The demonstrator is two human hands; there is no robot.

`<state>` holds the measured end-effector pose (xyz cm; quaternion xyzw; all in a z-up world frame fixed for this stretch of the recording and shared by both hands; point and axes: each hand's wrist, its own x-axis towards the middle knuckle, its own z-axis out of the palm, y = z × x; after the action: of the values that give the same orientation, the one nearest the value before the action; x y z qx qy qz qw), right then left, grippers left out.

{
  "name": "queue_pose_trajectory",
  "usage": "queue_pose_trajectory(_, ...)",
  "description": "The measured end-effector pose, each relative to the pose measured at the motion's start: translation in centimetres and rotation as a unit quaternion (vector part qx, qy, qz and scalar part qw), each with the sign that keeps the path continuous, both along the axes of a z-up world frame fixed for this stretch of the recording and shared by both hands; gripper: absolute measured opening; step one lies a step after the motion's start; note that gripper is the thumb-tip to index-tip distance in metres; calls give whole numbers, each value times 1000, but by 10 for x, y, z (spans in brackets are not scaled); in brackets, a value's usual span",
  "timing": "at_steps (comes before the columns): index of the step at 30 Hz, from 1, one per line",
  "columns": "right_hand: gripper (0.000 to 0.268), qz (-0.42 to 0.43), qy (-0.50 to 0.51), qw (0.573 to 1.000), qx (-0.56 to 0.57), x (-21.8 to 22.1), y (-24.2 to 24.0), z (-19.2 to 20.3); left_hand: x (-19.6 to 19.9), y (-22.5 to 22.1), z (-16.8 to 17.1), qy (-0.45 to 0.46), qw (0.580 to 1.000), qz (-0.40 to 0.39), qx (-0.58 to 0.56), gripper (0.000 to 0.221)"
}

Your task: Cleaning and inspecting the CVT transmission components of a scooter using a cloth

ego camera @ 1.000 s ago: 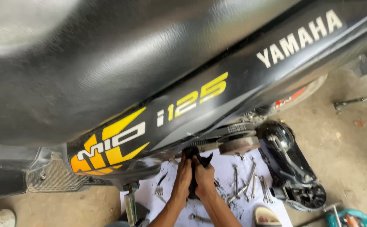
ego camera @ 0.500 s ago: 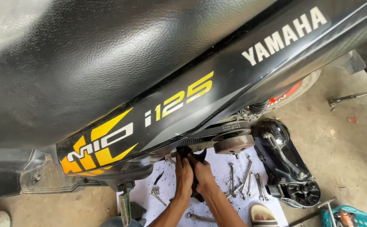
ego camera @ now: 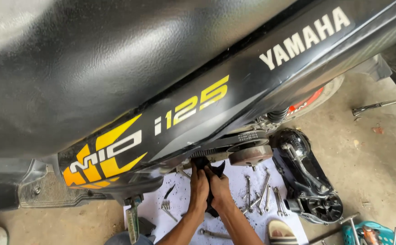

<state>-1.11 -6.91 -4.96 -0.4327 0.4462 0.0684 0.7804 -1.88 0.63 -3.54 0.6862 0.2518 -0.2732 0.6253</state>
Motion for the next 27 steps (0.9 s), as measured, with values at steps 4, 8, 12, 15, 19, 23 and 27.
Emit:
queue_pose_trajectory(4,29,-37,-24,998,-55,-3,16,-4,10,8,17,-5,999,-34,5,59)
queue_pose_trajectory(8,26,-52,-34,993,-104,-14,15,-14,6,8,-2,-16,998,-58,-9,60)
queue_pose_trajectory(12,29,21,-38,987,-154,-9,10,6,15,4,-44,-99,993,5,-60,59)
queue_pose_trajectory(15,28,24,-12,999,-31,1,10,10,17,3,-30,-79,996,-1,-52,58)
queue_pose_trajectory(19,33,4,16,999,41,3,4,16,21,4,-14,-62,997,-7,-39,59)
queue_pose_trajectory(23,31,-42,16,998,54,-4,10,7,12,4,-3,-31,999,-11,-16,61)
queue_pose_trajectory(27,39,-13,44,997,63,-9,2,11,22,-2,9,-16,1000,-15,3,64)
